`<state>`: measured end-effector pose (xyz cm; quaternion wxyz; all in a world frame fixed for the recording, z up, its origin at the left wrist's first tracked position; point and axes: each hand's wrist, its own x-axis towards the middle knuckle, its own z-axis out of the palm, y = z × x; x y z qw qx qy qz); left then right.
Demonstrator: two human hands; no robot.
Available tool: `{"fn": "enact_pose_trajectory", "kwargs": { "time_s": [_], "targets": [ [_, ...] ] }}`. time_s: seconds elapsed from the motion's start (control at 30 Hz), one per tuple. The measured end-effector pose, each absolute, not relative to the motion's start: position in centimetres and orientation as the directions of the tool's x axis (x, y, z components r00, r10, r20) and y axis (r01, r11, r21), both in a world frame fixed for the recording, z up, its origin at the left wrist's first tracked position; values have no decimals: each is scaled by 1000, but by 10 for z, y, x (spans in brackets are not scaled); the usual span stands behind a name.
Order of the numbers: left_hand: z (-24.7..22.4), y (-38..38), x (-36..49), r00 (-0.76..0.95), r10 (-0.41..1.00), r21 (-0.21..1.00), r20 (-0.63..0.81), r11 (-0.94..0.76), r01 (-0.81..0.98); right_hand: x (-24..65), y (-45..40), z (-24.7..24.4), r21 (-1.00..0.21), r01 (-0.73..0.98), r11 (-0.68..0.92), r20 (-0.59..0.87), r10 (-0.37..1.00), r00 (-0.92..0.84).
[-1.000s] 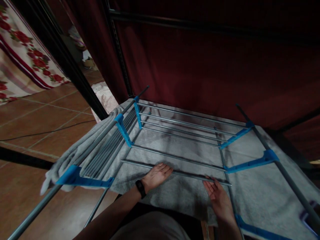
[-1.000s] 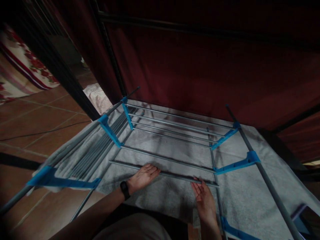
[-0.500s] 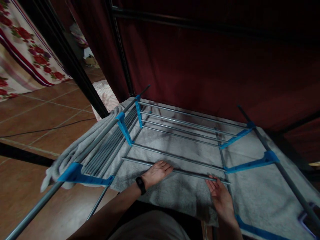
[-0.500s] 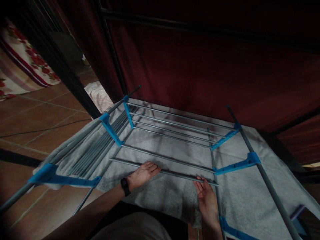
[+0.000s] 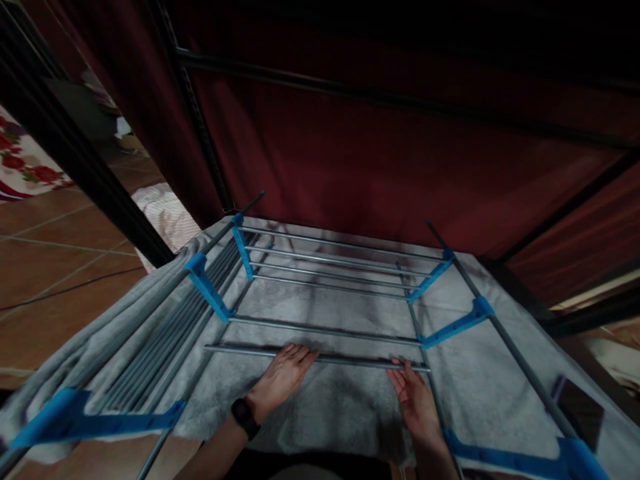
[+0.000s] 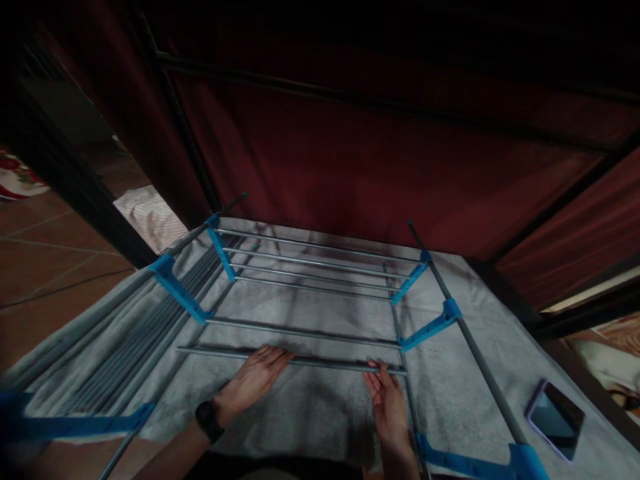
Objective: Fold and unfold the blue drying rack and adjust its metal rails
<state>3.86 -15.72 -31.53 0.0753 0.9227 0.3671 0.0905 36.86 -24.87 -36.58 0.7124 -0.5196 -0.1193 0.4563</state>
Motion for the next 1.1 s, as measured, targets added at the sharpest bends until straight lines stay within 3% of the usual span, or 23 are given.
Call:
{"fn": "enact_pose_trajectory", "kwargs": {
  "time_s": [0.13,0.47,1.1],
  "targets": [
    [-321,-156,41,693,701,233,170,-711,663,369,-247,-362,-798,-603,27,-371,766,525],
    [-307,-149,56,679,664,260,313,-748,611,368,-235,-327,-743,-664,86,-364,780,509],
    [-288,-118,68,634,689,268,350,-723,637,380,-195,-293,-755,-639,149,-308,780,545]
  ]
}}
